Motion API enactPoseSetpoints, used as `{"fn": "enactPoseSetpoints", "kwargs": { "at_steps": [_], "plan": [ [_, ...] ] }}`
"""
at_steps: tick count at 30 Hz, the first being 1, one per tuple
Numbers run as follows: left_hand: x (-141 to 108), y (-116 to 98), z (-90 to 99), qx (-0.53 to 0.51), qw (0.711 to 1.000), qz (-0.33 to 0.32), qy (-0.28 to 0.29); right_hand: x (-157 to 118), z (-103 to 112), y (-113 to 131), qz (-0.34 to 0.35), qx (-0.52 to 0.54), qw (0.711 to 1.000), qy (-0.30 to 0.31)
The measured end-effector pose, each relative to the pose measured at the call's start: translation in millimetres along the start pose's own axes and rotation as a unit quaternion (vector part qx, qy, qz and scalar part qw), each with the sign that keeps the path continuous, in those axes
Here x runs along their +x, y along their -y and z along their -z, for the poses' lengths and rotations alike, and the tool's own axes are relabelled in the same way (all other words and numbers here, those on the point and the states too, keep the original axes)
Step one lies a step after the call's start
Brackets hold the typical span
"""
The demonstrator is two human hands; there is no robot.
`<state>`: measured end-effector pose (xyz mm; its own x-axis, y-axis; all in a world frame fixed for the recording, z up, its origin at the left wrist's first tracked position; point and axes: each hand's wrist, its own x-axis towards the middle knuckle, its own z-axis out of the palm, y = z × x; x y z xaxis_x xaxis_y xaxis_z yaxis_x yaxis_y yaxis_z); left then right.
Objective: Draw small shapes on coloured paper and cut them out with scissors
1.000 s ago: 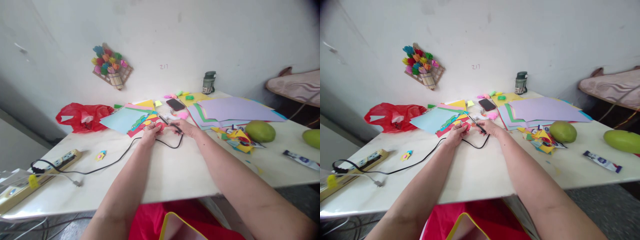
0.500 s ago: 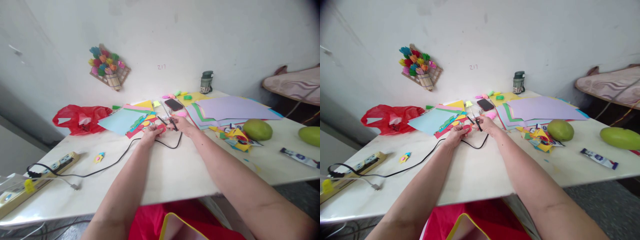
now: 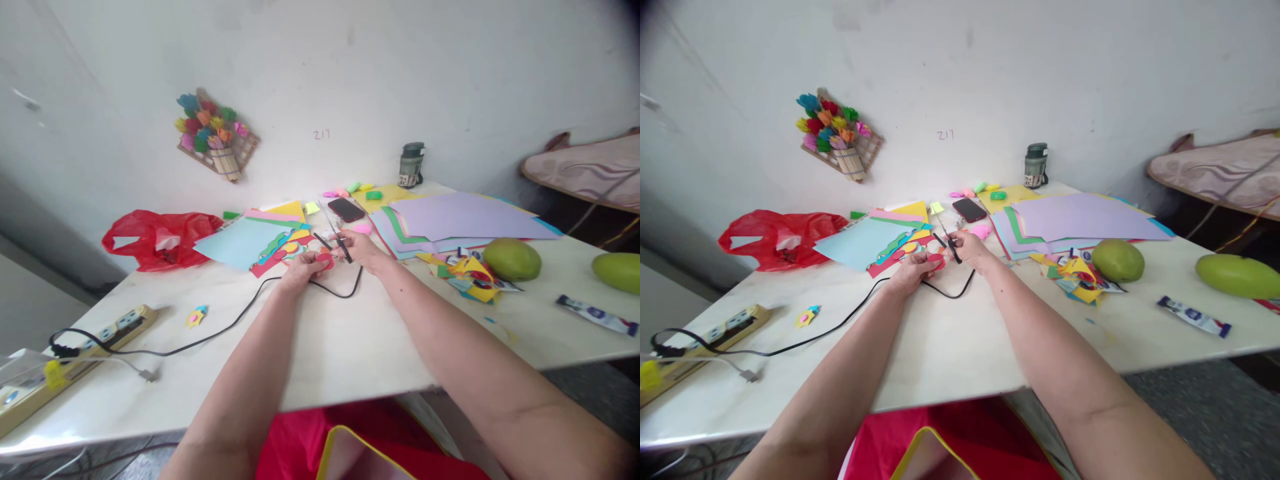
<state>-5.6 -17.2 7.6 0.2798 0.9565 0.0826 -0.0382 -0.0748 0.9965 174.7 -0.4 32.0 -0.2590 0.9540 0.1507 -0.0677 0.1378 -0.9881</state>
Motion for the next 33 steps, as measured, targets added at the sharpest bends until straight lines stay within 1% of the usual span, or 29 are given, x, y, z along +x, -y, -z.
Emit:
{"fn": "enactPoseSetpoints", "kwargs": {
  "at_steps": [7, 9, 12, 14, 16, 19, 24, 27, 31, 33],
  "plan": [
    [1.0, -0.3, 0.5, 0.018, 1.0, 0.017, 0.014, -0.5, -3.4, 0.4, -0.008, -0.012, 1.0, 0.001],
    [0.9, -0.3, 0.0, 0.009, 1.0, 0.014, 0.004, 0.5, -3.4, -0.6, -0.003, -0.017, 1.0, -0.002],
    [0.5, 0.2, -1.2, -0.013, 1.0, -0.001, -0.025, 2.8, -3.4, -3.3, 0.0, -0.023, 1.0, -0.016],
    [0.5, 1.0, -1.9, -0.027, 0.999, -0.012, -0.043, 4.0, -4.0, -4.9, -0.005, -0.023, 0.999, -0.023],
    [0.7, 1.7, -2.1, -0.038, 0.998, -0.019, -0.049, 4.3, -5.2, -5.3, -0.014, -0.022, 0.999, -0.026],
    [0.2, 1.4, -2.3, -0.053, 0.997, -0.026, -0.041, 2.4, -7.0, -3.1, -0.024, -0.019, 0.999, -0.021],
    [-2.6, -1.5, -2.1, -0.074, 0.997, -0.005, -0.029, -3.1, -7.4, 4.5, -0.04, -0.026, 0.999, -0.017],
    [-2.9, -1.9, -1.3, -0.092, 0.995, -0.006, -0.025, -3.7, -3.9, 4.6, -0.047, -0.03, 0.998, -0.019],
    [-1.8, -0.5, -0.3, -0.112, 0.993, -0.012, -0.017, -1.5, 4.4, -0.1, -0.043, -0.039, 0.998, 0.003],
    [-1.2, 0.0, -0.1, -0.119, 0.993, -0.018, -0.022, -1.1, 7.8, -1.0, -0.048, -0.043, 0.998, 0.012]
  ]
}}
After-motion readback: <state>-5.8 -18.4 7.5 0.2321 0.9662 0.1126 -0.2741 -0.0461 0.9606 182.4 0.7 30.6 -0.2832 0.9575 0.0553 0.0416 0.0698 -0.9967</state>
